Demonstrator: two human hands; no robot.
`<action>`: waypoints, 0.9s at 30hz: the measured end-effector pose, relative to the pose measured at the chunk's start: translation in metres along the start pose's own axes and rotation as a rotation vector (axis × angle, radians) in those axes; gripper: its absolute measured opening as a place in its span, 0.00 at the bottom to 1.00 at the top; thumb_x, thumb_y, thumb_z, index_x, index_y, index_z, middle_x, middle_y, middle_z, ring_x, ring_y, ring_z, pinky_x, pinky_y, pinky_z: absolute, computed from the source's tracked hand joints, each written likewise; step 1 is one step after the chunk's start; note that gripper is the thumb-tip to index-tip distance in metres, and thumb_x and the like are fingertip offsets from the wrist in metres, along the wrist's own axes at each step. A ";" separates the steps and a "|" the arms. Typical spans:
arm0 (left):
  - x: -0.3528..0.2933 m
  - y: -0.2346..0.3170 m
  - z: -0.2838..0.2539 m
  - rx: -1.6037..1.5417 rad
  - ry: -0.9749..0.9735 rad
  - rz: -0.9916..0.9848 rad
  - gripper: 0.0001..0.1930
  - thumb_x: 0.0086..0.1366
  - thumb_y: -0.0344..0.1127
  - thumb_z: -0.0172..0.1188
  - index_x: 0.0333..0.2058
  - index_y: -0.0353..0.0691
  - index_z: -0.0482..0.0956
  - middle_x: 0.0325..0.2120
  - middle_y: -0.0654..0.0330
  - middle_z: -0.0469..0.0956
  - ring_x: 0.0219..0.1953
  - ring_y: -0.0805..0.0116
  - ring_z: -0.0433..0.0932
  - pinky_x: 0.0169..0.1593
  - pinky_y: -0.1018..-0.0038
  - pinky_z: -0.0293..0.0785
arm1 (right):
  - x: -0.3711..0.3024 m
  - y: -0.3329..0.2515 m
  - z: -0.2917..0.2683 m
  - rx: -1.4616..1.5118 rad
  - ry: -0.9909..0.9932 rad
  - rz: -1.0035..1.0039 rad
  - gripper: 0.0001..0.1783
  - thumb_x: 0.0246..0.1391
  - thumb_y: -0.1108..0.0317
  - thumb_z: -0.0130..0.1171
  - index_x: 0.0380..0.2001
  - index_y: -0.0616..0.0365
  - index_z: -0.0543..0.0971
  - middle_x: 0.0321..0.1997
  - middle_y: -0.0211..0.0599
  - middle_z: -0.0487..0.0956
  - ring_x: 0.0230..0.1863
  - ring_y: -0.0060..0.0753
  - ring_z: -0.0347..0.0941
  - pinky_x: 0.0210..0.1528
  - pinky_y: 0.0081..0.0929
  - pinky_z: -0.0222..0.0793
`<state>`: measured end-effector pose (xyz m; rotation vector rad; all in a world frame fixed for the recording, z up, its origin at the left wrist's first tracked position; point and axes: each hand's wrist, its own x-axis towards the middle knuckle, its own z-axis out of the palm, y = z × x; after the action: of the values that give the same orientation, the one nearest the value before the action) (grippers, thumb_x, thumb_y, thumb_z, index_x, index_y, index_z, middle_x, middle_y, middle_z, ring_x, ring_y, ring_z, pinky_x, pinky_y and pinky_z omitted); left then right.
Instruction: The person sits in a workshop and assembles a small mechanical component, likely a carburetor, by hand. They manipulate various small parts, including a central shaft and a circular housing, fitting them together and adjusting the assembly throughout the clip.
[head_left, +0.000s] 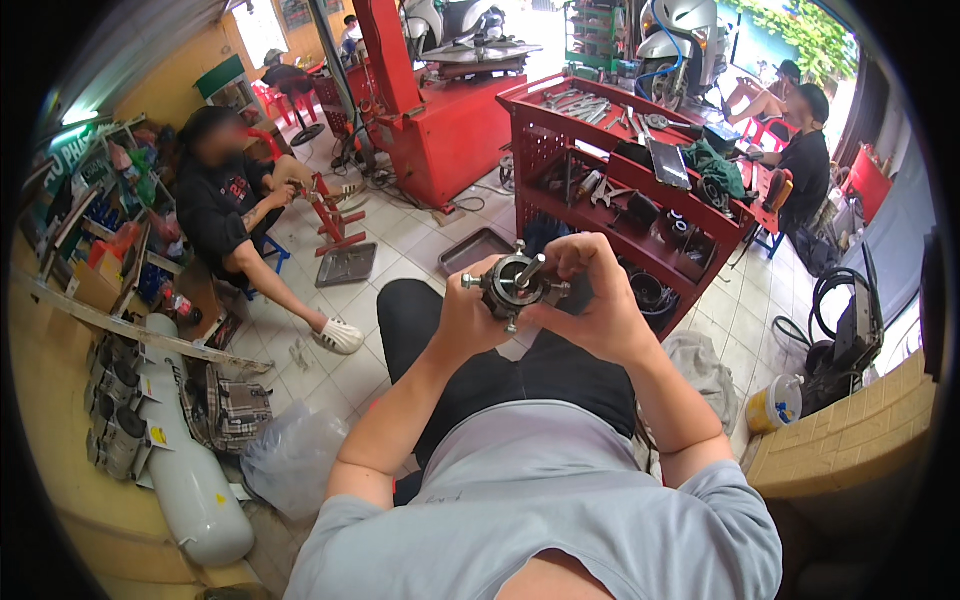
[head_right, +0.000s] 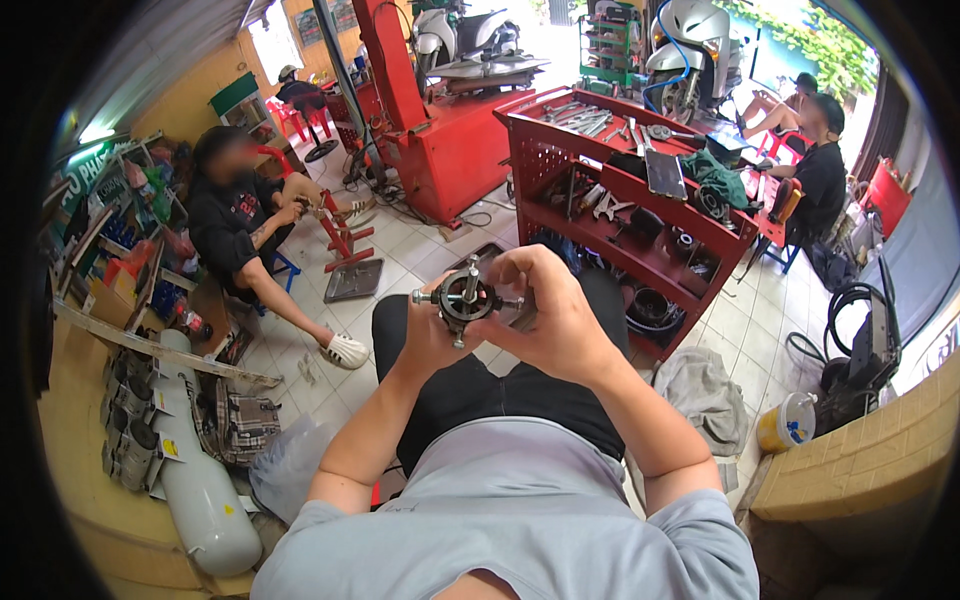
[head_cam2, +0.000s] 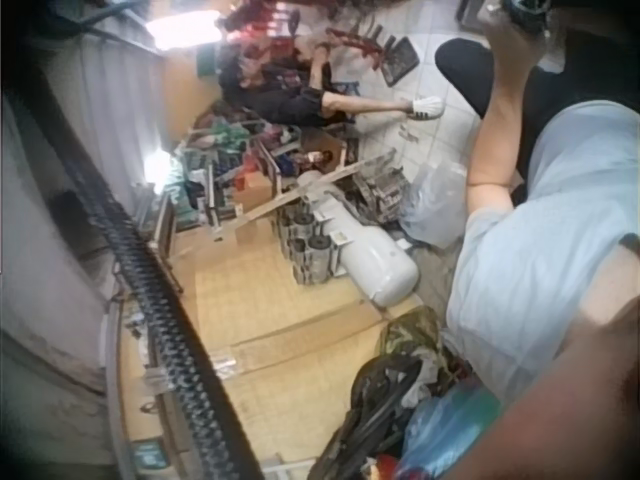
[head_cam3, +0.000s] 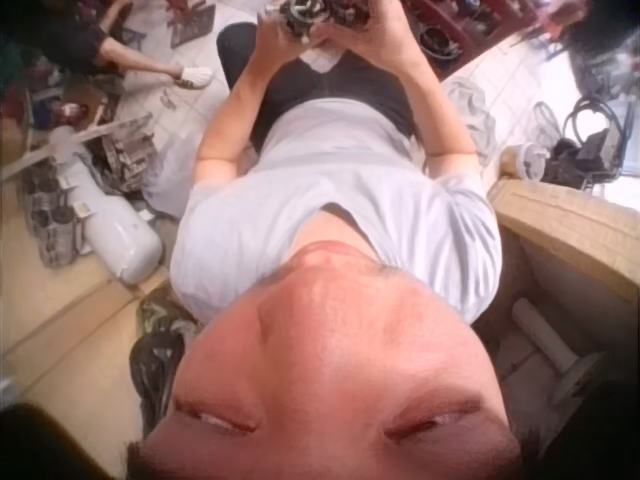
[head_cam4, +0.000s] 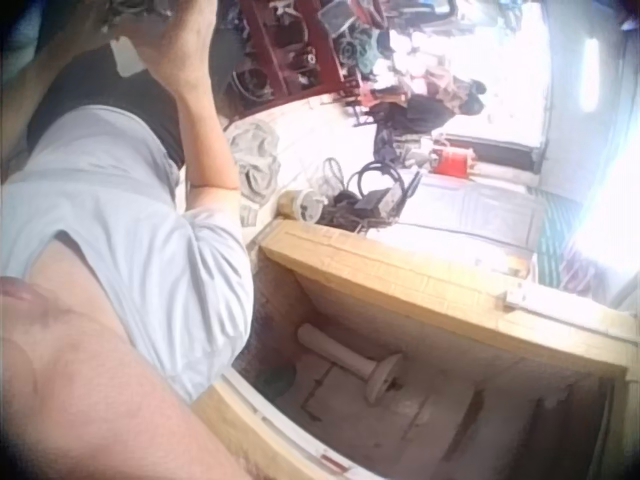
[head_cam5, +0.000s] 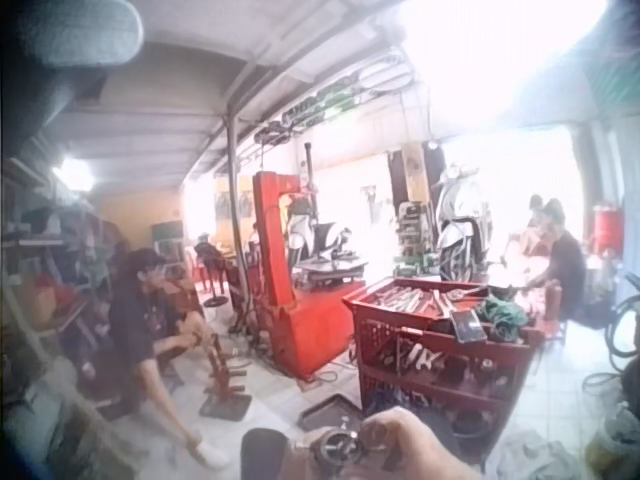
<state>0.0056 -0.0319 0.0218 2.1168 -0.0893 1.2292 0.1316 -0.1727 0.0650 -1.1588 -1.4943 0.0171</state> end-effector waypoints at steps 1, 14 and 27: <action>-0.001 0.001 0.000 0.006 -0.003 -0.029 0.23 0.50 0.42 0.76 0.40 0.34 0.79 0.31 0.57 0.81 0.31 0.65 0.81 0.38 0.73 0.76 | 0.002 -0.004 -0.003 -0.057 -0.042 -0.006 0.27 0.39 0.71 0.76 0.42 0.58 0.72 0.39 0.33 0.73 0.38 0.31 0.68 0.42 0.30 0.66; -0.002 -0.001 0.000 0.045 0.006 -0.025 0.16 0.47 0.32 0.73 0.36 0.36 0.81 0.31 0.56 0.81 0.31 0.61 0.82 0.36 0.71 0.77 | 0.005 -0.002 0.002 -0.213 -0.010 -0.221 0.23 0.40 0.70 0.75 0.38 0.56 0.73 0.38 0.33 0.77 0.43 0.37 0.71 0.48 0.33 0.64; 0.004 0.006 0.000 0.114 0.059 -0.021 0.14 0.46 0.30 0.71 0.34 0.37 0.80 0.27 0.58 0.80 0.28 0.62 0.81 0.33 0.71 0.76 | 0.003 0.004 0.012 -0.479 0.022 -0.535 0.15 0.41 0.71 0.68 0.33 0.51 0.74 0.39 0.25 0.80 0.45 0.36 0.74 0.46 0.37 0.62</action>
<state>0.0054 -0.0356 0.0287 2.1709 0.0297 1.3112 0.1252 -0.1618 0.0614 -1.0794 -1.8012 -0.7505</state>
